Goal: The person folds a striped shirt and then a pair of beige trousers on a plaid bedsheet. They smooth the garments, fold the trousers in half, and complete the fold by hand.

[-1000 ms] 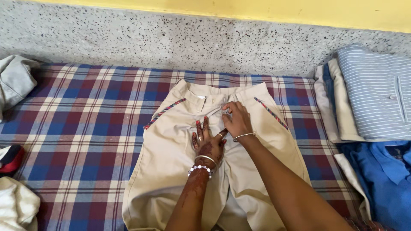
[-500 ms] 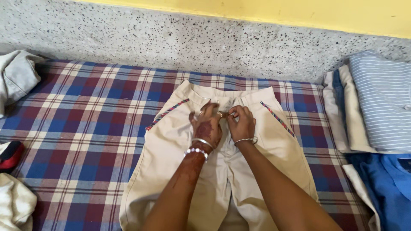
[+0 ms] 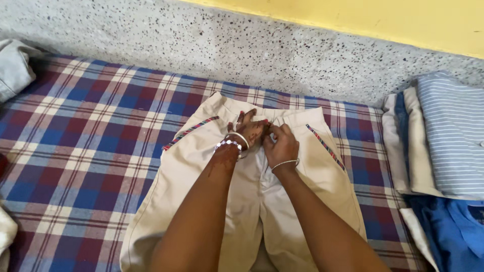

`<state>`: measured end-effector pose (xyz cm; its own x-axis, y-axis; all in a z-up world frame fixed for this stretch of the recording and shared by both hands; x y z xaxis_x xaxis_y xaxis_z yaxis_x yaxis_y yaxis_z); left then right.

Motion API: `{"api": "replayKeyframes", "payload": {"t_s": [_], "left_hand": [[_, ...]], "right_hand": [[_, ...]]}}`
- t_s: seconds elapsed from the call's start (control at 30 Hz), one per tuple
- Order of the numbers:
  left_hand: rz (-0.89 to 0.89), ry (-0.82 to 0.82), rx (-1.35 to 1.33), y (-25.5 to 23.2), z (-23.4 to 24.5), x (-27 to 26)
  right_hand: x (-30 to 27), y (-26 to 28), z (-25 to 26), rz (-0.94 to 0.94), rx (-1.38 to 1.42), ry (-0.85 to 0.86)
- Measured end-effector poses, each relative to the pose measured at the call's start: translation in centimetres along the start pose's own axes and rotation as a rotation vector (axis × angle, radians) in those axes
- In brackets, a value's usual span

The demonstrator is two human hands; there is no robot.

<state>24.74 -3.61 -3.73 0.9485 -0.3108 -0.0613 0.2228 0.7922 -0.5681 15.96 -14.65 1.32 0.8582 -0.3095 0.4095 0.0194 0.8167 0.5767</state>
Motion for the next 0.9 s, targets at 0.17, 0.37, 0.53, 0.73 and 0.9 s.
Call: {"api": "replayKeyframes", "payload": {"t_s": [0.17,0.37,0.53,0.73,0.9], "left_hand": [[0.086,0.085,0.052,-0.5,-0.9,0.6],[0.064,-0.015,0.019,-0.4,-0.6,0.0],[0.066,-0.039,0.009,-0.1,-0.3,0.2],[0.031,0.02,0.091,0.0,0.0,0.0],[0.032,0.069,0.14,0.1,-0.1,-0.4]], "right_hand": [[0.4,1.6,0.7,0.181,-0.118,-0.079],[1.2,2.8,1.8,0.423,-0.243,-0.01],[1.8,2.8,2.0,0.327,-0.217,0.053],[1.7,3.6,2.1,0.617,-0.31,0.118],[1.1,3.7,2.7,0.68,-0.235,0.128]]}}
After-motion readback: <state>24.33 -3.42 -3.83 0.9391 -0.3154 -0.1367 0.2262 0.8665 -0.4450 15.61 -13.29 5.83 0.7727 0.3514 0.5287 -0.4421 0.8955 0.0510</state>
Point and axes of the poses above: each hand's wrist, its own x-axis towards the middle knuckle, its own z-axis out of the back of the hand, y = z × x, the point moved 5 cm from there along x, towards the middle knuckle, and after that the axes turned 9 degrees about -y, right-handed, at the moved point
